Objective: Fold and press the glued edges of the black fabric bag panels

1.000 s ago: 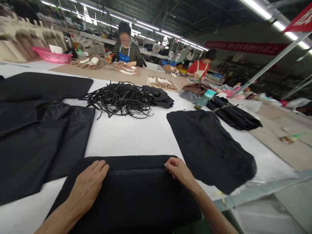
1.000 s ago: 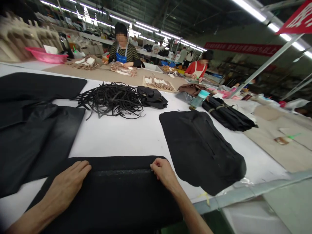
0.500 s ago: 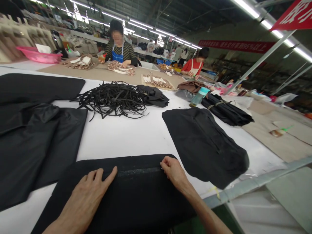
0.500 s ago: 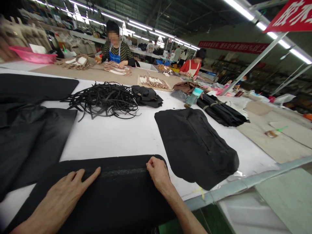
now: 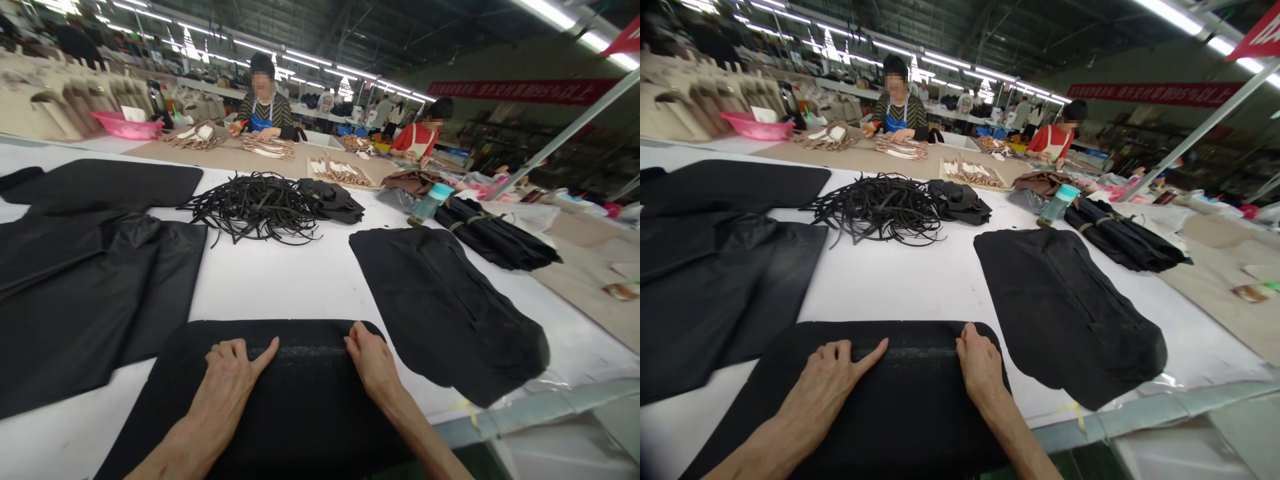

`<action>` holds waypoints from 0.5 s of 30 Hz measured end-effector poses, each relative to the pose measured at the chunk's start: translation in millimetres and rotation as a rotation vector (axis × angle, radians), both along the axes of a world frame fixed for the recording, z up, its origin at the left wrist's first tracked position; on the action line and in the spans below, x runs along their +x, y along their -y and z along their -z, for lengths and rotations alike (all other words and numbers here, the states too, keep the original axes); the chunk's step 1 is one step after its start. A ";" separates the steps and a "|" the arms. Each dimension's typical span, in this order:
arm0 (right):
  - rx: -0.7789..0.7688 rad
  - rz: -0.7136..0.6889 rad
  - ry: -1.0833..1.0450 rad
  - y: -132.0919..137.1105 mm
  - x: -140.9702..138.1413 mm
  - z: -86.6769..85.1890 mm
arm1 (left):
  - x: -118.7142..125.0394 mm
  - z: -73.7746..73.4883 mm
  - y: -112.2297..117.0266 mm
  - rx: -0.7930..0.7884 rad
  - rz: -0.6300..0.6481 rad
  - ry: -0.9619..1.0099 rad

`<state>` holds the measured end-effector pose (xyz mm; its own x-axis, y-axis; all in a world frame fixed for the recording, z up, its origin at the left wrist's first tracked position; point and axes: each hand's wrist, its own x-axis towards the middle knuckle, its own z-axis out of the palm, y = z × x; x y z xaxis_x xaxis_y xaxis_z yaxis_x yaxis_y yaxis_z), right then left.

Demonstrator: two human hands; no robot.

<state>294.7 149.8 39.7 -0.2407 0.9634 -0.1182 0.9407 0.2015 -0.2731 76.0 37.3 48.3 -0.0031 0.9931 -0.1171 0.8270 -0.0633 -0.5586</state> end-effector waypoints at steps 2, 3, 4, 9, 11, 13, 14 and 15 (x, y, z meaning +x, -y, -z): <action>0.073 -0.038 0.173 2.0 -1.5 -0.6 | 1.6 -1.2 0.2 0.002 -0.008 -0.015; 0.107 -0.050 0.251 2.3 -1.3 -0.6 | 2.1 -1.8 0.4 -0.005 -0.013 -0.014; 0.132 -0.052 0.305 2.3 -0.6 -0.6 | 2.5 -2.2 0.5 -0.014 -0.020 -0.011; 0.317 -0.109 0.346 8.5 -3.8 -5.7 | 3.0 2.0 0.3 -0.015 -0.037 -0.022; 0.387 -0.220 0.293 19.0 -16.2 -8.5 | 3.2 5.3 0.4 -0.007 -0.038 -0.042; 0.395 -0.373 0.193 32.3 -34.7 -8.5 | 3.4 7.7 0.7 0.005 -0.038 -0.060; 0.389 -0.454 0.138 38.7 -44.3 -6.9 | 3.6 8.3 1.0 0.013 -0.039 -0.064; 0.383 -0.526 0.093 44.2 -53.2 -4.2 | 3.9 8.7 1.2 0.022 -0.040 -0.062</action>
